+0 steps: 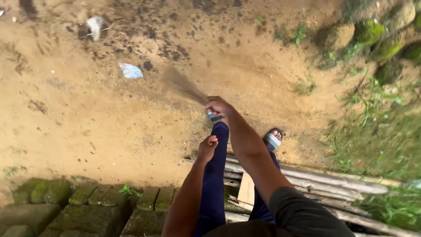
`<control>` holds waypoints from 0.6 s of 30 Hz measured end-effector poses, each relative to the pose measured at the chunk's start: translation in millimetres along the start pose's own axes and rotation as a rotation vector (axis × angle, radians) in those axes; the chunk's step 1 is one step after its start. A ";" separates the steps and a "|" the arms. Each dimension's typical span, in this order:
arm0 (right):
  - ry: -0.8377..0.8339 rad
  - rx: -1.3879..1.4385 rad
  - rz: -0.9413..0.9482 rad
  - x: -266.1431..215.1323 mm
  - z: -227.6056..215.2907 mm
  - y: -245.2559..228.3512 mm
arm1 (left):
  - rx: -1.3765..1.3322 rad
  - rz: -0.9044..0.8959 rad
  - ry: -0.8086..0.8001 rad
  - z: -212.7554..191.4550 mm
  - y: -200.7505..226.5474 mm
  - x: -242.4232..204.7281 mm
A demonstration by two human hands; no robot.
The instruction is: Sweeping a dirt path with a stick broom
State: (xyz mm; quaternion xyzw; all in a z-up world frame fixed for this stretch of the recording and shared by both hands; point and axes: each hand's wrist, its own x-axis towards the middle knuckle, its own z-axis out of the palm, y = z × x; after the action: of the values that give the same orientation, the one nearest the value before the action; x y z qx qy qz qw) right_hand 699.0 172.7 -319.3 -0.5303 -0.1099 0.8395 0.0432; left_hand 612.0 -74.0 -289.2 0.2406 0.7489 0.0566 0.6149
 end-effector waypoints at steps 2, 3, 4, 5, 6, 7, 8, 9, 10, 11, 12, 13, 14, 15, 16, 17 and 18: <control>-0.108 -0.281 -0.045 22.2 22.7 9.2 | 0.027 -0.015 0.030 -21.1 -2.5 -12.7; -0.114 -0.304 -0.041 27.8 -35.0 60.6 | 0.006 -0.014 0.041 -34.6 0.0 -23.6; -0.183 -0.133 -0.110 56.1 -79.4 84.8 | 0.000 -0.047 0.015 -51.6 3.8 -26.2; -0.252 0.039 -0.176 109.7 -115.4 88.1 | -0.007 -0.079 -0.013 -67.2 7.3 -28.6; -0.267 0.027 -0.178 77.7 -161.6 65.4 | -0.015 -0.076 0.004 -80.8 7.5 -29.3; -0.101 -0.098 -0.178 49.8 -211.5 43.3 | -0.045 -0.095 0.030 -92.9 7.5 -27.7; 0.073 -0.214 -0.168 19.5 -261.2 34.4 | -0.071 -0.125 0.044 -100.7 1.2 -34.1; 0.066 -0.217 -0.161 -11.8 -265.0 3.8 | -0.075 -0.133 0.049 -111.1 -1.5 -40.2; 0.267 -0.150 -0.081 -41.5 -272.5 -29.7 | -0.123 -0.156 0.063 -117.3 -3.0 -44.6; 0.469 -0.085 -0.003 -68.4 -281.8 -64.4 | -0.170 -0.178 0.077 -122.4 -4.2 -46.7; 0.469 -0.091 0.011 -63.8 -302.2 -68.7 | -0.177 -0.191 0.074 -127.0 3.8 -55.2; 0.581 -0.030 0.016 -58.1 -324.0 -73.8 | -0.180 -0.201 0.127 -131.2 12.8 -62.1; 0.684 0.033 0.009 -41.0 -343.3 -85.9 | -0.180 -0.202 0.190 -141.8 24.6 -58.9; 0.678 0.030 0.011 -14.1 -331.8 -87.5 | -0.182 -0.206 0.196 -143.7 23.5 -54.9; 0.579 0.137 -0.011 14.3 -321.1 -92.2 | -0.246 -0.248 0.214 -137.9 22.1 -56.5; 0.480 0.245 -0.031 42.3 -309.9 -95.7 | -0.311 -0.289 0.231 -131.8 20.9 -58.1; 0.470 0.222 -0.018 93.1 -258.5 -87.9 | -0.331 -0.303 0.243 -133.3 35.8 -66.6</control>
State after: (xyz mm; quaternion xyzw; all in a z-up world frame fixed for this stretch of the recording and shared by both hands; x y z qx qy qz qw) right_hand 887.4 311.6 -487.9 -0.7019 -0.0086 0.6997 0.1331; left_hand 504.6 -43.1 -184.4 0.0130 0.8253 0.1141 0.5529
